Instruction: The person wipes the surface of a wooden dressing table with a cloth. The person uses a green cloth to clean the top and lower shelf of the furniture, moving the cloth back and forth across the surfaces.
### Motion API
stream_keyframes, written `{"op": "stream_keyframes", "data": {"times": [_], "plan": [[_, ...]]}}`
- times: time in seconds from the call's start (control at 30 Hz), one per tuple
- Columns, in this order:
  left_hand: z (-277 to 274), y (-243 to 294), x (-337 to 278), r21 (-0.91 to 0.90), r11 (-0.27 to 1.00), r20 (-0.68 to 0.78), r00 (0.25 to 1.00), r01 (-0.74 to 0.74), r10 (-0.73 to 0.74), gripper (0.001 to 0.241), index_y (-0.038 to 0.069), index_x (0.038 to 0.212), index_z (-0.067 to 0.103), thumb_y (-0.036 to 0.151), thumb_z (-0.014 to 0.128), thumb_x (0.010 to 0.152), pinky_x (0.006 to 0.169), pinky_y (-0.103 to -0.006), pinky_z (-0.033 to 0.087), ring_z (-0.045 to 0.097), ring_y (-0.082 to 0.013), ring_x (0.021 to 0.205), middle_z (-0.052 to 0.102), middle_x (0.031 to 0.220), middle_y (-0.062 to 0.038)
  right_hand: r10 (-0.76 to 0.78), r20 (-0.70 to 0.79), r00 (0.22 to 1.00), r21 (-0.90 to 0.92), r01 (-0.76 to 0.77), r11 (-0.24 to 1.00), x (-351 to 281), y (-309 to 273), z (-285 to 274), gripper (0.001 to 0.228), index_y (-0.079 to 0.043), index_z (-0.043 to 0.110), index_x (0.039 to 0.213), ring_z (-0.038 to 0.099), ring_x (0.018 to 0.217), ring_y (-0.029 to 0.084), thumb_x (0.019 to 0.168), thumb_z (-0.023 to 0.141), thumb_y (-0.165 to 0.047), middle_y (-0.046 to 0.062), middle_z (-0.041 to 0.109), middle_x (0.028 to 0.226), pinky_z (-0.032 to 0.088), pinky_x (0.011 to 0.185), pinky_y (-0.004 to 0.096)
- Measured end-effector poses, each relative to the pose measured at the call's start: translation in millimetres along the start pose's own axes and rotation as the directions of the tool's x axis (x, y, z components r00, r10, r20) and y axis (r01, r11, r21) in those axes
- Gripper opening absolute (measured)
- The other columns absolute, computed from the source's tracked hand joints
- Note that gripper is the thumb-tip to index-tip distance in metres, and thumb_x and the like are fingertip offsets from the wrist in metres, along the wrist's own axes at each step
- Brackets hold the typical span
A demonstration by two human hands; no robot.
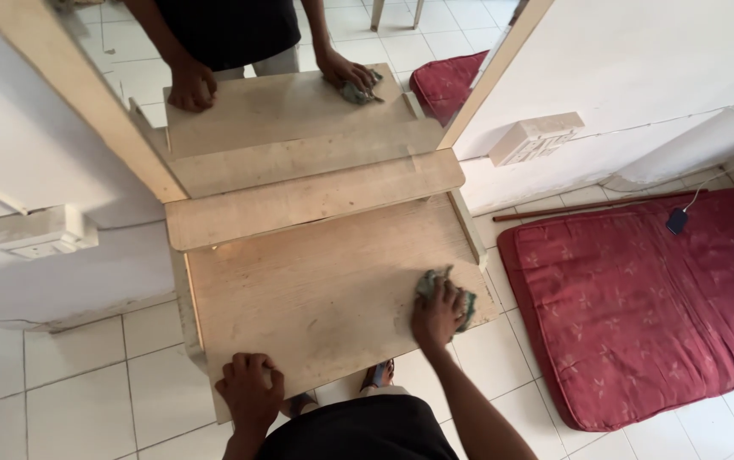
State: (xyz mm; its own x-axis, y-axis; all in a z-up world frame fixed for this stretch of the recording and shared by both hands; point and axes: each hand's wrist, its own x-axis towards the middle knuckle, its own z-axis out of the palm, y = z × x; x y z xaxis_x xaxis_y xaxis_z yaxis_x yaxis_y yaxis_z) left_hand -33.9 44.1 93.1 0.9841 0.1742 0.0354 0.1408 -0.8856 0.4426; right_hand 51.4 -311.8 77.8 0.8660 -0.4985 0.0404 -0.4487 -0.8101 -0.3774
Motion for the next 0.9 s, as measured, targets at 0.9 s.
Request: {"op": "stream_keyframes", "data": {"times": [0.9], "plan": [[15.0,-17.4,5.0,-0.022,1.0,0.044,0.999,0.02,-0.019,0.017,0.022,0.089,0.068,0.031,0.055,0.095,0.083,-0.0505,0.043,0.058,-0.0277,0.097,0.058,0.098,-0.002,-0.408,0.222,0.885,0.166,0.378,0.911,1.1,41.6,-30.6,0.05,-0.019,0.058,0.143,0.031,0.149,0.032,0.096,0.065,-0.035,0.006,0.049,0.154,0.024,0.122,0.058]]}}
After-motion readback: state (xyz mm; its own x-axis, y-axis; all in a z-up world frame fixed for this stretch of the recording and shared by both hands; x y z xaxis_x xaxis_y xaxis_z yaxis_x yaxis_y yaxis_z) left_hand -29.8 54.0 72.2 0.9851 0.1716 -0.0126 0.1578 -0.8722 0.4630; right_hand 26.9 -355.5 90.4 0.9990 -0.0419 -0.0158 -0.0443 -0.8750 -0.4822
